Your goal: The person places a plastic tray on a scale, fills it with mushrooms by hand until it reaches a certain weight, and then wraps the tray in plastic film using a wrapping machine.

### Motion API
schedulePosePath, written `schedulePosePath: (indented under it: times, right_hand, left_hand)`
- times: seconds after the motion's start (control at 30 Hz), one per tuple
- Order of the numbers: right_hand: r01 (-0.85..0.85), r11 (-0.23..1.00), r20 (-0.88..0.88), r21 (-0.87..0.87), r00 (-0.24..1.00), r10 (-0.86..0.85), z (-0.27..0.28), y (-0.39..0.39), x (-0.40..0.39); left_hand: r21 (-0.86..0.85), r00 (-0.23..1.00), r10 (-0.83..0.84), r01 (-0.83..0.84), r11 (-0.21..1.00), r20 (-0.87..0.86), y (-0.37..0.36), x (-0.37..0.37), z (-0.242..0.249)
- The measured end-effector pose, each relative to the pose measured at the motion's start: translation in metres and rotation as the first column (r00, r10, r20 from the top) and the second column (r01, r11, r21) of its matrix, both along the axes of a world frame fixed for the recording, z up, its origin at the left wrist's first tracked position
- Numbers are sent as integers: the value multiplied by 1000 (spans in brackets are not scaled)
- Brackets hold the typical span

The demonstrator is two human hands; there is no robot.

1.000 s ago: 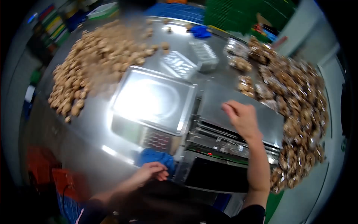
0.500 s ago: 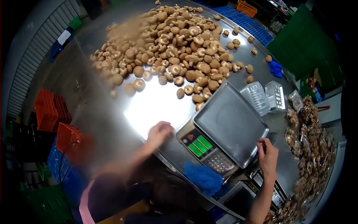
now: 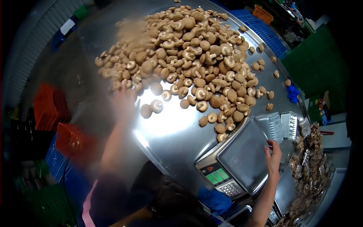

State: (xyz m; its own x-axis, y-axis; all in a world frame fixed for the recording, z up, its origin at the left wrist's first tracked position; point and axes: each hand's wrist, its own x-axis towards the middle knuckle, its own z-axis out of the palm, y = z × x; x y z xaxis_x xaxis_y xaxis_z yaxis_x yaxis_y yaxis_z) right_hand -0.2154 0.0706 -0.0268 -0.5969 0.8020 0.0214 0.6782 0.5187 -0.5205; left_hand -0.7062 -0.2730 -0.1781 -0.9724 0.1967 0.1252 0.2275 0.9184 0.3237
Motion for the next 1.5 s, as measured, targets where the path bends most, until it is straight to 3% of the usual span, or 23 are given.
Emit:
schedulePosePath:
  times: [0.1,0.2,0.27,0.3,0.33,0.4,0.47,0.57,0.6,0.67,0.73,0.8,0.87,0.93,1.0,1.1,1.27,1.4,1.5]
  right_hand:
    - [54,992,39,115,998,-59,-16,41,-3]
    - [59,923,109,381,988,-108,-65,116,35]
    - [107,917,221,385,954,-204,-88,164,64]
    - [124,915,264,383,935,-237,-96,179,74]
    - [145,912,303,385,913,-273,-105,197,86]
    - [132,979,360,158,915,-181,-120,222,105]
    - [146,984,368,-103,924,-98,-106,216,92]
    - [34,998,265,45,963,-45,-89,190,70]
    - [16,998,304,65,952,-35,-87,180,67]
    - [-16,995,386,102,922,-25,-85,165,69]
    - [12,992,310,123,949,-49,-99,166,77]
    - [33,995,267,91,962,-57,-104,175,79]
    - [91,993,275,79,955,-109,-100,178,70]
    - [143,982,292,125,940,-174,-95,169,59]
    - [167,971,275,168,938,-209,-94,163,57]
    - [223,960,256,167,931,-261,-80,151,49]
    - [265,948,273,174,913,-305,-68,140,41]
    - [163,948,276,272,931,-239,-84,151,50]
    - [177,981,366,79,910,-193,-78,167,47]
  left_hand:
    - [171,998,-56,48,984,40,42,22,3]
    - [443,995,-82,46,896,63,78,50,5]
    - [443,980,-182,130,887,76,103,70,8]
    - [240,961,-272,250,938,60,119,81,25]
    - [75,955,-298,298,952,-10,130,90,12]
    - [182,930,-359,367,912,-78,148,94,-3]
    - [215,960,-276,281,935,-51,158,94,-8]
    - [227,941,-326,339,913,-96,144,97,-11]
    - [247,928,-351,372,895,-127,134,103,-7]
    - [73,902,-396,412,908,-171,115,119,5]
    - [135,894,-431,445,885,-122,102,139,29]
    - [105,853,-479,506,856,-208,79,143,14]
    - [5,888,-414,424,906,-199,67,139,-14]
    - [30,825,-482,512,859,-295,79,126,-25]
    - [-72,818,-451,458,886,-357,112,113,-31]
    - [79,833,-412,470,879,-368,150,104,-31]
    - [102,829,-452,507,856,-328,151,121,-28]
    - [191,798,-503,579,793,-331,136,146,-6]
    - [281,801,-518,593,754,-301,125,152,10]
